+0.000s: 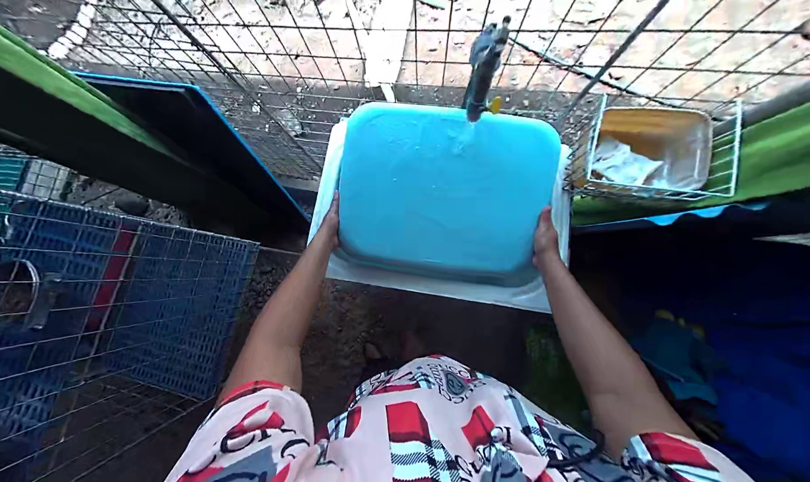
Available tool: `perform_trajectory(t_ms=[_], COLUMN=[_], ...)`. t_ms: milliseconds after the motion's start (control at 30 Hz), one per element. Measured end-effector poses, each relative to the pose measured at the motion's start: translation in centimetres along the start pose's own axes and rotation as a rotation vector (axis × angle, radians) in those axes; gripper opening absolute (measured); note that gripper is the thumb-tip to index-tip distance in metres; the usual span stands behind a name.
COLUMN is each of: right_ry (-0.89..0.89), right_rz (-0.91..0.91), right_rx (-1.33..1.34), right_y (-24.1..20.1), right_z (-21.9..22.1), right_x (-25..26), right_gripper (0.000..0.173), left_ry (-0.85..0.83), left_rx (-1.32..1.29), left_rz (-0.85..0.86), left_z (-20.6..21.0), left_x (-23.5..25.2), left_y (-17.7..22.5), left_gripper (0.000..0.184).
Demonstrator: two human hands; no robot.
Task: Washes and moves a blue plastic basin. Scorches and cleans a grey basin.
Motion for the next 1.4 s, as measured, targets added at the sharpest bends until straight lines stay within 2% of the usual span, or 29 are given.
perform_trajectory(t_ms=[100, 233, 333, 467, 600, 700, 867, 1000, 1133, 1200, 1233, 1267, 1333, 1367, 1400], right_ry=[-0.029, -0.109, -0.148, -0.222, -0.389, -0.468, -0.592, -0.715, -0.841, -0.883, -0.886, -0.869, -0.798, -0.748, -0.691], right_rz=[-0.009, -0.041, -0.06, -0.08, -0.073, -0.055, 0.051, 0.003, -0.062, -0.057, -0.051, -0.058, -0.104, -0.148, -0.148], right_rx=[0.118, 0.322, 0.412, 0.404, 0.49, 0.525, 0.467, 0.522, 0.504, 0.503, 0.518, 0.532, 0.527, 0.47, 0.444], right_y=[0.5, 1.1, 1.0, -1.5, -3.0, -4.3, -6.9, -9.7, -12.2, -12.8, -12.7, -12.3, -11.2, -10.7, -9.9], right_z=[0.9, 4.9, 7.8, 11.3, 16.6, 20.1, 23.6, 24.6, 24.1, 23.5, 23.0, 22.1, 19.6, 17.9, 16.3], right_x=[-0.1, -1.1, -1.8, -2.9, -3.8, -4.3, -5.4, -6.7, -7.3, -7.4, -7.4, -7.4, -8.1, -8.9, -9.8], right_gripper=[0.076, 0.077, 0.077, 0.08, 0.084, 0.086, 0.097, 0.103, 0.11, 0.111, 0.106, 0.093, 0.051, 0.041, 0.044], left_ry=[-0.014, 0.029, 0.072, 0.137, 0.233, 0.312, 0.354, 0.35, 0.29, 0.336, 0.385, 0.431, 0.401, 0.427, 0.517], left_rx=[0.066, 0.153, 0.202, 0.243, 0.222, 0.238, 0.246, 0.16, 0.121, 0.12, 0.127, 0.129, 0.205, 0.227, 0.186], left_rz=[0.02, 0.105, 0.152, 0.203, 0.292, 0.43, 0.688, 0.841, 0.977, 0.963, 0.912, 0.837, 0.694, 0.639, 0.561], left_z=[-0.2, -1.7, -3.8, -7.6, -11.4, -13.8, -17.1, -20.9, -23.2, -24.5, -25.0, -25.4, -24.4, -22.7, -19.6], left_x=[-2.3, -5.8, -6.2, -5.9, -8.8, -11.7, -16.5, -18.2, -19.9, -20.3, -20.4, -20.5, -22.4, -24.4, -27.6], left_y=[4.4, 10.9, 13.1, 15.5, 18.3, 19.9, 21.2, 19.6, 17.1, 15.4, 14.6, 13.9, 13.3, 13.6, 14.7], left_gripper=[0.08, 0.08, 0.08, 0.083, 0.079, 0.074, 0.063, 0.061, 0.081, 0.091, 0.086, 0.073, 0.05, 0.043, 0.038])
Point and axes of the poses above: each hand's wrist, its own x-axis towards the middle knuckle, its own z-axis out of the palm, y = z × x, the point moved 7 cm from there along x, towards the middle knuckle, and after that the axes turned 10 degrees about -x, right-handed, at the moved point
